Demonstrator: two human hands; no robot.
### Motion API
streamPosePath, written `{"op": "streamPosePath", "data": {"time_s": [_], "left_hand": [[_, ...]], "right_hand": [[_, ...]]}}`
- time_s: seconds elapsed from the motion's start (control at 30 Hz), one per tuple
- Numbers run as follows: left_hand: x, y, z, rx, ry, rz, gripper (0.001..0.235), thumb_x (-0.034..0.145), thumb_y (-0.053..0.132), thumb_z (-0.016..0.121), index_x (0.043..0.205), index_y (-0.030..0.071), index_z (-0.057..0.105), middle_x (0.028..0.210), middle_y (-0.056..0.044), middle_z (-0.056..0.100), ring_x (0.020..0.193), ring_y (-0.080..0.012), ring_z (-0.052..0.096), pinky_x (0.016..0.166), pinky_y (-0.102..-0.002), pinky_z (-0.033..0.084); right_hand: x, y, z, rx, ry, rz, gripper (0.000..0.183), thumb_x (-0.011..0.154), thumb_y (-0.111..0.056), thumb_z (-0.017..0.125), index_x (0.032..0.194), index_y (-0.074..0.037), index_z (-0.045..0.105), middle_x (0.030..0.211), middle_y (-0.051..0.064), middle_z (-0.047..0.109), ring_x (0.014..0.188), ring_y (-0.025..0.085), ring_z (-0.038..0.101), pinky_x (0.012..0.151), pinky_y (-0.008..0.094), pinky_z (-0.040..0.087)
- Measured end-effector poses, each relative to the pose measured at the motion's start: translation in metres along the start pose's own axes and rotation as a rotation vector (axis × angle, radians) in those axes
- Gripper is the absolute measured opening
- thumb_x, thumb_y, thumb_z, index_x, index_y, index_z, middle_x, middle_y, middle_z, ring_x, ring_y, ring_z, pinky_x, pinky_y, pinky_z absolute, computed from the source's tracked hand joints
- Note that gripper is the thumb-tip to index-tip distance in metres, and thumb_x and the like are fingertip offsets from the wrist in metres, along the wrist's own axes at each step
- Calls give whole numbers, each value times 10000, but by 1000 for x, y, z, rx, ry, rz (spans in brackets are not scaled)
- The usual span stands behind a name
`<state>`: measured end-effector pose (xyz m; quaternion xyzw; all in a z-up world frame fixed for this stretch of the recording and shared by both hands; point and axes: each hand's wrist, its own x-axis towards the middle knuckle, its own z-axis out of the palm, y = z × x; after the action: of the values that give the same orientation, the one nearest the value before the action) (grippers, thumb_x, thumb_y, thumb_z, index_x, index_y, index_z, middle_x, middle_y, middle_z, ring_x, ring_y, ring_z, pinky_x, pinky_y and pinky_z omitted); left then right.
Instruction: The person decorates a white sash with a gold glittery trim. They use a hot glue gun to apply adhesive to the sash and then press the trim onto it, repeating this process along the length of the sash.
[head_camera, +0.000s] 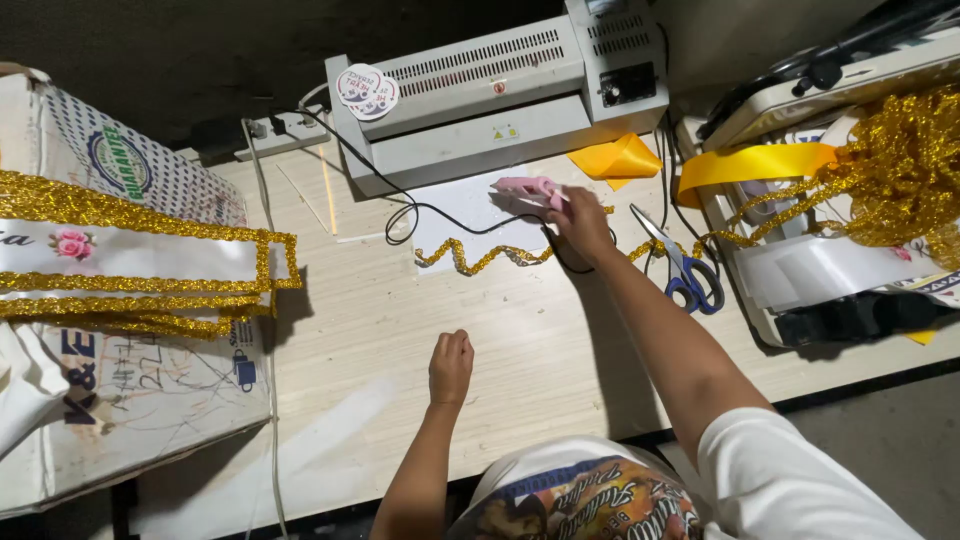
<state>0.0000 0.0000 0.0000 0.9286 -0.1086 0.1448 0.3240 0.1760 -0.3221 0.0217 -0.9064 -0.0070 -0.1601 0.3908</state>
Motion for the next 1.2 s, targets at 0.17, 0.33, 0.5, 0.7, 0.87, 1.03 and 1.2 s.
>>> {"op": "streamPosePath", "data": {"time_s": [0.17,0.33,0.5,0.7,0.87,1.03,1.2], "left_hand": [[1,-2,3,-4,-1,9,122,906,17,702,1000,74,649,870,-101,570,738,-274,615,632,-388,532],[-1,-3,2,-47,-38,4,130,917,0,696,1034,42,657,879,-99,592,725,-251,609,615,-366,528],[-4,-5,9,-54,15,-5,149,919,-8,687,1057,47,694,902,-88,611,743,-222,617,628,-349,528],[5,5,8,-121,-32,-219,133,940,16,708,1070,38,718,886,-90,607,711,-204,609,635,-340,526],[21,24,19,-245,-56,-252,96,932,76,719,997,15,683,930,-93,644,770,-202,648,679,-323,556],[62,67,47,-177,-97,6,77,945,47,687,1014,17,705,1028,-129,704,971,-310,672,859,-400,554],[109,116,71,-175,-178,246,203,905,-14,666,1100,22,709,1107,-146,697,1062,-321,640,950,-421,533]], "right_hand": [[-61,36,-23,-131,226,26,342,939,-118,756,1238,5,643,1224,192,642,1164,387,585,1009,474,465],[-117,27,-62,-270,129,84,280,955,-122,735,1207,-25,660,1203,153,645,1167,360,569,1003,484,440],[-112,10,-63,-316,116,-64,300,934,-203,752,1186,-59,677,1217,137,650,1188,343,562,1016,490,407],[-89,21,-39,-243,65,243,285,913,-180,737,1158,-36,718,996,133,721,971,313,660,871,453,490],[-81,48,-70,86,101,494,176,1006,-183,647,1071,-54,747,892,97,735,777,193,682,696,326,531],[-83,80,-113,406,69,704,192,1013,-203,642,1063,-45,738,849,53,709,735,126,637,652,280,511],[-100,83,-174,410,-88,745,188,1001,-191,647,1056,-30,725,897,23,701,817,117,633,731,276,520]]}}
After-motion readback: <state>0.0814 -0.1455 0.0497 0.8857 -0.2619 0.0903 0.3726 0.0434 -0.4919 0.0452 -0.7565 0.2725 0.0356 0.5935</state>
